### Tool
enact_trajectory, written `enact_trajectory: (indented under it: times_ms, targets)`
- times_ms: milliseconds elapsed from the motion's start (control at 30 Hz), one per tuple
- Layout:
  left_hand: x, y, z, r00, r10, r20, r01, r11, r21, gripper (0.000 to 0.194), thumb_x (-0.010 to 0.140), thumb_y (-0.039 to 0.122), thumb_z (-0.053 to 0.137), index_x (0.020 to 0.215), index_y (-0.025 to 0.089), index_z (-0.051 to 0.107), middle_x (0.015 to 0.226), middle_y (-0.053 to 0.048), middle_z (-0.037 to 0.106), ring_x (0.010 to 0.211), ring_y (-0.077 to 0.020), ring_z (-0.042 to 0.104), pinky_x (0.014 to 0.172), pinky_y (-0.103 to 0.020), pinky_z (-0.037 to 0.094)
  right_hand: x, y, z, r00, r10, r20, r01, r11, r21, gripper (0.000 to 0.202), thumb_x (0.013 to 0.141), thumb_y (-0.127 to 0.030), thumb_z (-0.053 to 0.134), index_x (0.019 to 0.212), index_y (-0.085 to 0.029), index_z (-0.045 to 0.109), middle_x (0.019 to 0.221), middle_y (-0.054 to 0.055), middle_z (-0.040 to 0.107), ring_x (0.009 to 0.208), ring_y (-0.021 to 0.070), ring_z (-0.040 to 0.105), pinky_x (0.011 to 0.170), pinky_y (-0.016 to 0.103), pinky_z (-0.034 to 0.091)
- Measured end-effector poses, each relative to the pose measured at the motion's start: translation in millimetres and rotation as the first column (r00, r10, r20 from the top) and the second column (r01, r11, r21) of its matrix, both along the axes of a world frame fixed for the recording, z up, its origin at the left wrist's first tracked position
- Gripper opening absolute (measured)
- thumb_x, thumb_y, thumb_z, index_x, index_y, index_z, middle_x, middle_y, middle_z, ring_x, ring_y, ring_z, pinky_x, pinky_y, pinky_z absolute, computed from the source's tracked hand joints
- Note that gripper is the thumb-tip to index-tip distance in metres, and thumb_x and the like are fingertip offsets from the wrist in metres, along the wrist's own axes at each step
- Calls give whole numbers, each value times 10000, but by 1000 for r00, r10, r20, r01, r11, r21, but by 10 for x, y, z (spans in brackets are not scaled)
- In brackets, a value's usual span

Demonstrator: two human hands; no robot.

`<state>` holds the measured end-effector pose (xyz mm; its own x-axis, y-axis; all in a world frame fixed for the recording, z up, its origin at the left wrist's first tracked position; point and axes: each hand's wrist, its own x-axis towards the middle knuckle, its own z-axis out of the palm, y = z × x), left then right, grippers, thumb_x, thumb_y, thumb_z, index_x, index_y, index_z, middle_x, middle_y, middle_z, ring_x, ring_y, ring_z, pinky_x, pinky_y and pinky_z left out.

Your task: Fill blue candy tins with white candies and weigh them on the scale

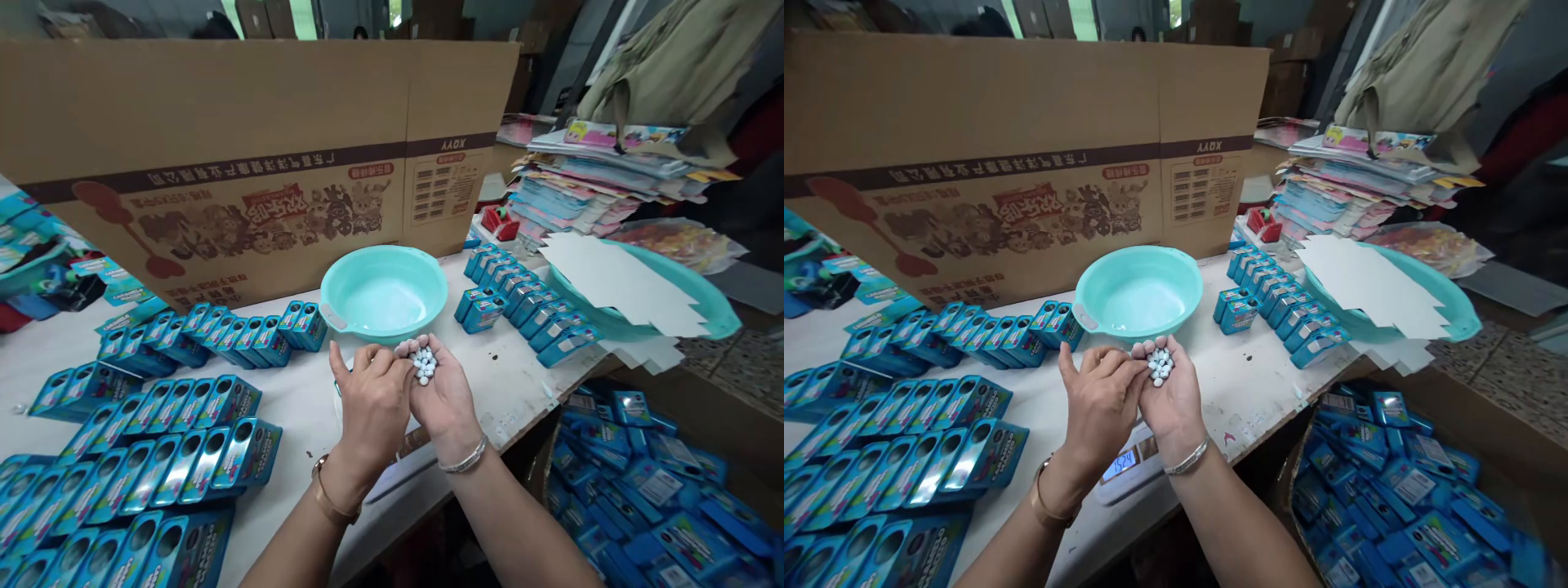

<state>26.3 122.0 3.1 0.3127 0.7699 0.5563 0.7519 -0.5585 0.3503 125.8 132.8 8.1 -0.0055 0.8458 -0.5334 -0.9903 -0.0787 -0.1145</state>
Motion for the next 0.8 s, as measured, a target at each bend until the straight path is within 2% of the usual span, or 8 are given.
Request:
enact_trajectory:
  times_ms: [133,267,367,467,600,700,800]
  targets:
    - [-48,36,-35,991,-82,101,79,996,38,183,934,241,525,834,245,678,794,4,698,935,-204,610,1149,-558,153,66,-22,-7,992,16,-127,-26,996,-80,267,936,-190,448,685,-171,535,638,0,596,644,102,629,591,198,562]
    - [-265,157,-52,986,28,163,-32,999,22,139,910,289,569,856,258,694,841,-22,699,994,-240,609,1091,-555,267,179,-77,18,992,-79,-98,68,992,-104,306,953,-204,430,665,-178,531,617,-11,594,630,119,641,738,352,610]
    - [-406,256,-109,991,72,116,-68,997,-34,159,895,327,582,815,263,704,908,-44,707,1061,-289,585,1061,-624,265,305,-137,-27,982,-188,-32,184,977,-108,280,935,-190,461,664,-183,528,604,-20,593,613,116,640,784,375,605]
    - [-459,289,-205,998,59,-10,-60,993,-105,156,889,301,575,815,272,710,973,-52,718,1130,-326,556,1061,-702,184,428,-199,-122,971,-236,35,238,965,-113,237,905,-167,500,670,-188,523,608,-28,598,605,112,639,774,366,606]
    - [-504,252,-302,996,52,-77,-66,979,-194,197,886,339,567,1030,271,683,1090,-87,703,1183,-344,531,1059,-707,210,608,-296,-226,965,-254,73,261,957,-129,229,904,-179,501,677,-188,524,605,-25,591,598,118,633,747,365,611]
    - [-524,219,-305,989,26,-146,-64,963,-261,450,844,359,594,1275,233,559,1099,-118,688,1150,-353,551,1049,-714,241,802,-407,-266,950,-302,84,313,932,-184,255,920,-180,461,673,-185,525,598,-20,583,581,116,616,718,353,617]
    - [-384,224,-244,975,-9,-220,-51,963,-265,603,830,265,557,1412,188,419,993,-104,699,1019,-330,603,1037,-753,220,1024,-563,-303,931,-350,107,365,902,-231,273,932,-171,436,674,-183,525,591,-21,575,560,110,603,672,326,619]
